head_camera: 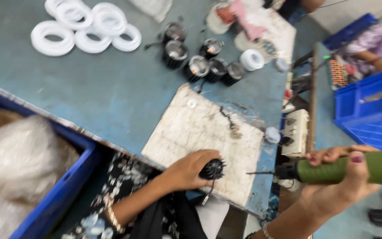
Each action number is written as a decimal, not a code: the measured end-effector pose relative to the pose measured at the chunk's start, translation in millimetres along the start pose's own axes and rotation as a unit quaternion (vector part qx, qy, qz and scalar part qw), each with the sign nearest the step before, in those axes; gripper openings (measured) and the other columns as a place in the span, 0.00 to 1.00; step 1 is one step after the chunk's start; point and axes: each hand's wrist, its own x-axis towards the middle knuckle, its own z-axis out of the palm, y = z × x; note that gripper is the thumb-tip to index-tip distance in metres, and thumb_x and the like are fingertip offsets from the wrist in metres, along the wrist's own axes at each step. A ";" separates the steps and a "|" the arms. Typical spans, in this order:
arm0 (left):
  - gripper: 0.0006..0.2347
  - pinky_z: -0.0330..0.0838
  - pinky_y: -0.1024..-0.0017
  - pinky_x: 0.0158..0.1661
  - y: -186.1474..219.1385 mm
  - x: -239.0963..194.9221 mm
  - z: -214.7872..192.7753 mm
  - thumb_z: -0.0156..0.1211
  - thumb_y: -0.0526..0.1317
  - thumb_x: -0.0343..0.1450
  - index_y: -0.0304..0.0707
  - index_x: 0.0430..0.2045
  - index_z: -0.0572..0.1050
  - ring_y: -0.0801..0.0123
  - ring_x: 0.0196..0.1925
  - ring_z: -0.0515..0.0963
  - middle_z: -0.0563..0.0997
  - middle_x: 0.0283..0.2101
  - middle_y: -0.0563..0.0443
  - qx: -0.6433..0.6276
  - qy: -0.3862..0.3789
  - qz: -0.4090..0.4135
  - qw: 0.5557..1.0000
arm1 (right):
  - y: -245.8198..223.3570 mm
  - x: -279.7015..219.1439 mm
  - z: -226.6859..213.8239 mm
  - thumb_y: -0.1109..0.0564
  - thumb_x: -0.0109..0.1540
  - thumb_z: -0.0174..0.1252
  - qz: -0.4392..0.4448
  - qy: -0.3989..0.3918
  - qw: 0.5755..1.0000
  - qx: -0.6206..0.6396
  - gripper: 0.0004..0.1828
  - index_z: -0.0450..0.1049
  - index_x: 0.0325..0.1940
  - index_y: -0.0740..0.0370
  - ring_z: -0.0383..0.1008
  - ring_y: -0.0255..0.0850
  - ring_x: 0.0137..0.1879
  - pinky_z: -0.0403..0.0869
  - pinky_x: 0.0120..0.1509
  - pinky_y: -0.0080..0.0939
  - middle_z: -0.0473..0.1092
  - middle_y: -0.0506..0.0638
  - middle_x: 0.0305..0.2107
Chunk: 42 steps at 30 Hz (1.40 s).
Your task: The person assembles LED light fixtures by inserting small white circular components into black cylindrical housings and securing them with a green power drill. They handle multiple units sequentially, placing finished items aside on the workbench.
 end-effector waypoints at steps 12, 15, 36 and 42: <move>0.42 0.74 0.64 0.54 -11.7 17.8 3.4 0.82 0.40 0.54 0.43 0.57 0.53 0.58 0.54 0.78 0.75 0.53 0.36 -0.142 -0.031 -0.318 0.937 | 82.6 -89.0 -38.0 0.57 0.68 0.49 -0.174 0.232 0.923 -0.253 0.07 0.68 0.37 0.60 0.76 0.38 0.49 0.78 0.56 0.36 0.67 0.50 0.44; 0.40 0.78 0.63 0.48 -36.8 42.1 1.4 0.75 0.43 0.56 0.43 0.60 0.53 0.60 0.48 0.81 0.79 0.50 0.35 -0.289 -0.025 -0.374 0.881 | 135.5 -126.0 -36.5 0.68 0.66 0.53 0.070 0.149 0.962 -0.219 0.06 0.70 0.46 0.67 0.72 0.38 0.49 0.71 0.57 0.37 0.71 0.52 0.41; 0.47 0.77 0.52 0.45 -141.6 293.4 28.0 0.76 0.51 0.59 0.26 0.63 0.49 0.40 0.47 0.83 0.81 0.45 0.29 0.343 -0.131 -0.258 0.894 | 162.2 -134.2 -53.8 0.67 0.60 0.56 0.205 0.131 0.948 -0.203 0.03 0.73 0.37 0.66 0.71 0.33 0.37 0.71 0.45 0.33 0.72 0.48 0.28; 0.44 0.79 0.53 0.37 -163.4 298.6 40.6 0.78 0.49 0.61 0.30 0.65 0.52 0.35 0.43 0.81 0.71 0.52 0.22 0.456 -0.070 -0.192 0.866 | 155.7 -129.1 -50.3 0.67 0.60 0.56 0.191 0.139 0.949 -0.209 0.03 0.73 0.38 0.66 0.72 0.33 0.37 0.72 0.45 0.34 0.73 0.48 0.28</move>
